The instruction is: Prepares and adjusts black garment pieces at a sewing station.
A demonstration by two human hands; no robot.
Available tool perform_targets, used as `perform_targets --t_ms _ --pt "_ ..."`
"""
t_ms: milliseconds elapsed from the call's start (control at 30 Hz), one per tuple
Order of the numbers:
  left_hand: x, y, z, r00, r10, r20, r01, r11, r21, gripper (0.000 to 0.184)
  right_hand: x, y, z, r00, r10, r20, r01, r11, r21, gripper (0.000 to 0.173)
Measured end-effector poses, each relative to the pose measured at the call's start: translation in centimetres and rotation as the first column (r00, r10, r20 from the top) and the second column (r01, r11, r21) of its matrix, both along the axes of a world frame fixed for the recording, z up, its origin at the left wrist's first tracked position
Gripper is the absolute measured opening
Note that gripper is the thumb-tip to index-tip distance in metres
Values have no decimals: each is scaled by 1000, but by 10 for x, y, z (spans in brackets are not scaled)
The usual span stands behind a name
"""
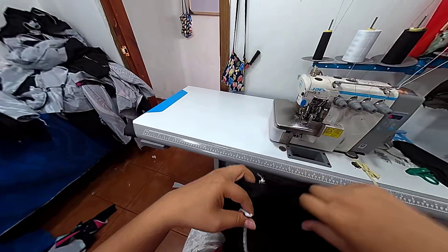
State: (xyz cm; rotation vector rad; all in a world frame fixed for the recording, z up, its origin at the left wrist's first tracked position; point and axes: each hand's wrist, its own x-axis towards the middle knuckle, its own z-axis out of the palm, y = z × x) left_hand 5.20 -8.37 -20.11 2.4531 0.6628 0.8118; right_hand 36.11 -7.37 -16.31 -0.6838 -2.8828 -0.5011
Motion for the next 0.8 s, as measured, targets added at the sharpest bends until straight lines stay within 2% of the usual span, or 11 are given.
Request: perform_targets --t_ms 100,167,233,333,467,600,800 --pt "1 7 28 999 19 38 -23 994 104 25 11 -3 54 1000 -20 -8 20 996 82 39" --pt "4 10 44 999 3 51 -11 989 147 21 12 -18 80 1000 9 9 -8 999 -54 43" --pt "9 14 45 998 -28 53 19 984 176 20 11 -34 91 994 91 63 -75 972 -225 37" --pt "17 13 15 991 -117 64 108 986 127 25 7 -42 61 975 214 61 -180 920 -347 33" --pt "21 -13 -23 983 -160 94 161 987 -11 23 18 -34 24 980 178 93 -134 925 -356 44" --pt "26 -28 -32 976 -143 163 147 989 -14 19 28 -28 29 986 145 82 -113 943 -313 42" --pt "33 -17 -20 896 -361 260 405 902 -145 23 32 -28 46 977 200 71 -180 958 -223 36"
